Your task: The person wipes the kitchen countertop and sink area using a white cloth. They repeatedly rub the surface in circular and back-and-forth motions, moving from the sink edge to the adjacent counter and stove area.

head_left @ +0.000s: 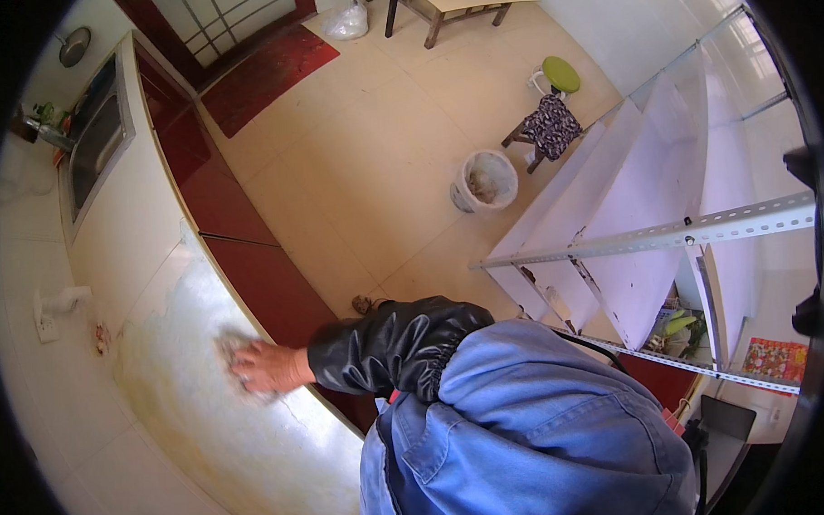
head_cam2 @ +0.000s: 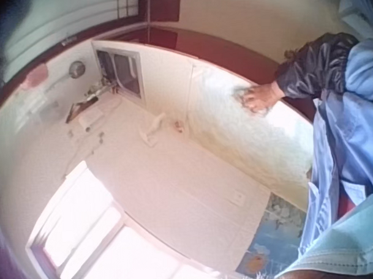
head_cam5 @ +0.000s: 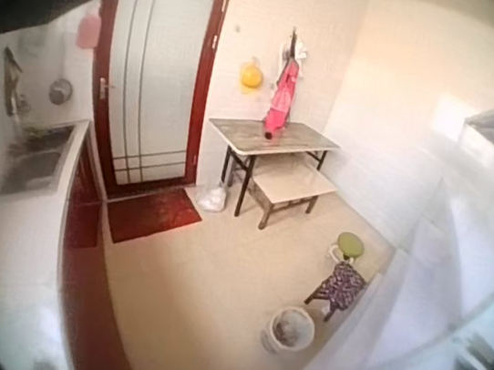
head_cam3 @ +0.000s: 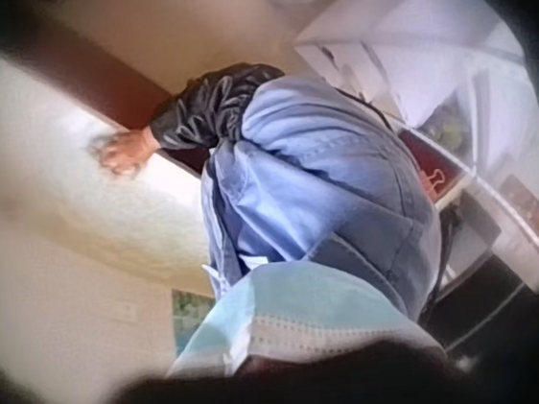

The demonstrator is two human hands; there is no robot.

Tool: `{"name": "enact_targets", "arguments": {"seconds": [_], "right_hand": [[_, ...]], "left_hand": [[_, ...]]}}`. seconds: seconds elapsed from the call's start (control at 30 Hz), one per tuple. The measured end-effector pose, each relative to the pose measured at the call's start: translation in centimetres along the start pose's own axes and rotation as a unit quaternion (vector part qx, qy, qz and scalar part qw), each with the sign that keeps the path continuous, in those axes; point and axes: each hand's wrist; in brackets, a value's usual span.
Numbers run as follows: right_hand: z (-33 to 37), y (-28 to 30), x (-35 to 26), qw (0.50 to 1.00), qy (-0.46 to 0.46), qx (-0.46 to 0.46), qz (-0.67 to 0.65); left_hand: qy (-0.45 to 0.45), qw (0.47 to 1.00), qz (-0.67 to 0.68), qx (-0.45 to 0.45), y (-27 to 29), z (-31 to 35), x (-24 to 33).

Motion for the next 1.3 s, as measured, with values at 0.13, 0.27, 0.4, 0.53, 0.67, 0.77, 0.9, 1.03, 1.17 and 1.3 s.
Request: {"name": "enact_targets", "arguments": {"seconds": [0.13, 0.27, 0.4, 0.53, 0.67, 0.77, 0.9, 1.03, 1.17, 1.3], "right_hand": [[-1.5, 0.9, 3.0, 0.995, -0.088, 0.028, 0.039], [-0.6, 1.0, -0.2, 0.998, -0.043, -0.027, 0.031], [2.6, 0.6, -5.7, 0.987, 0.105, -0.115, -0.038], [4.2, 0.0, -8.1, 0.975, 0.172, -0.135, -0.045], [2.7, -0.3, -5.1, 0.99, 0.049, -0.072, -0.108], [0.8, -0.3, -3.7, 0.999, -0.046, 0.02, -0.01], [0.3, 0.0, -7.7, 0.999, -0.04, -0.031, 0.001], [1.9, 0.8, -14.1, 0.968, 0.129, -0.172, -0.126], [2.3, 0.7, -16.9, 0.928, 0.26, -0.234, -0.125], [-0.1, -0.3, -12.1, 0.977, 0.142, -0.079, -0.14]], "left_hand": [[0.007, 1.0, 0.001, -0.001, 0.0, 0.0, 0.0], [0.015, 1.0, 0.012, -0.001, -0.3, 0.1, -0.1], [0.02, 0.999, 0.024, -0.002, -0.5, -0.2, -0.7], [0.024, 0.999, 0.041, 0.0, -1.3, 0.0, -1.9], [0.044, 0.995, 0.085, 0.011, -2.6, -0.3, -4.4], [0.076, 0.988, 0.138, -0.008, -3.0, -1.3, -6.3], [0.049, 0.981, 0.122, -0.141, -2.5, -1.8, -6.1], [0.076, 0.992, 0.095, 0.018, -0.8, -0.9, -2.7], [0.116, 0.984, 0.13, -0.033, 2.9, -0.9, -0.9], [0.135, 0.979, 0.145, -0.046, 4.8, 0.8, 0.4]]}}
Point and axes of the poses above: each hand's wrist, its own z-axis away from the middle knuckle, its own y-axis out of the back of the hand, x = y × z, and after that the axes turned 3 degrees about z, right-handed
